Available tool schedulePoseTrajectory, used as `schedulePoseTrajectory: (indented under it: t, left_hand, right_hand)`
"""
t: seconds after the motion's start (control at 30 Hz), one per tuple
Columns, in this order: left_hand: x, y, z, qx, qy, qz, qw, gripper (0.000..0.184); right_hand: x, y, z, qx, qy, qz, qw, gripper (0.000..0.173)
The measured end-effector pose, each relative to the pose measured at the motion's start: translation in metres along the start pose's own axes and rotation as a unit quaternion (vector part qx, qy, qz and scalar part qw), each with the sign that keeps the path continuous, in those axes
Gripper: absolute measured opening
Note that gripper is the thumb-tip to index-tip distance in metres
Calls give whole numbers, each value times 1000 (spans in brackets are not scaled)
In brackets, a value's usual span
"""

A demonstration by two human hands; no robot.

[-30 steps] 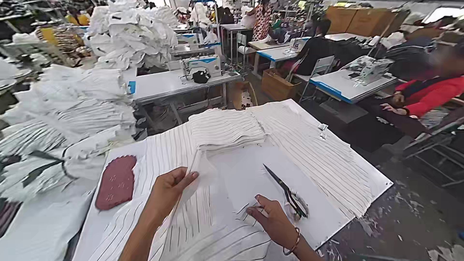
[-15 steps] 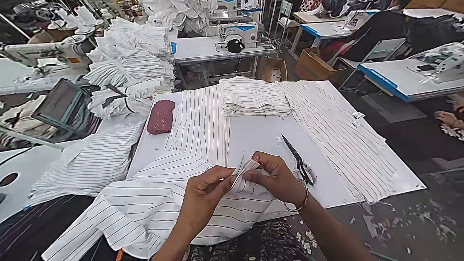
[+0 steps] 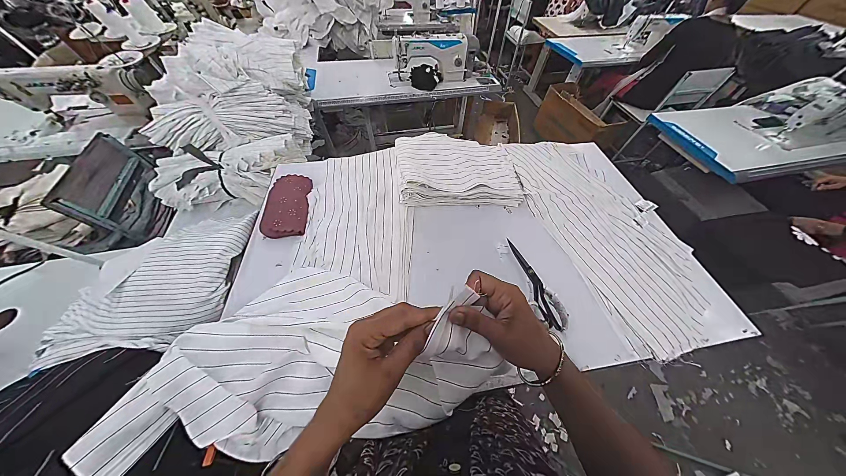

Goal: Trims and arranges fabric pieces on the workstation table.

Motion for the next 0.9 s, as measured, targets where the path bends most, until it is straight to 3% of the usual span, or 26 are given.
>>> schedulePoseTrajectory:
  t: [0.1,0.23,0.33,0.43,0.6,0.67,0.77,0.9]
  left_hand:
    - [-4,3,3,2,19,17,1000,18]
    - [-11,5,-3,-90,116,33,989,11]
    - [-9,7,-11,-133,120,-2,984,10]
    - [-1,10,-18,-146,93,-18,985,10]
    - [7,17,-32,-159,110,-14,981,11]
    - [15,21,-37,-163,59,-36,984,8]
    - [40,26,-38,-170,-72,-130,974,10]
    - [77,23,-27,-146,-195,-234,941,24]
  right_hand:
    - [-2,1,-2,-18,-5,15,1000,15]
    - [-8,6,-3,-61,-1,36,997,21]
    - [-12,15,2,23,10,72,997,38]
    - [-11,24,7,126,-46,55,989,24]
    - [-2,43,-3,176,-183,0,967,24]
    - [-5,47,-10,176,-217,-11,960,22]
    - [-21,51,-16,168,-215,17,962,21]
    - [-82,45,-15,144,-161,110,970,20]
Point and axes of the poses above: each hand's wrist, its own y-axis towards the middle knuckle, its own z-axis out of the palm, x = y × z, the point moved 9 cm from there along y, towards the middle knuckle, and after that the axes turned 6 degrees about x, right-handed, at the moved point
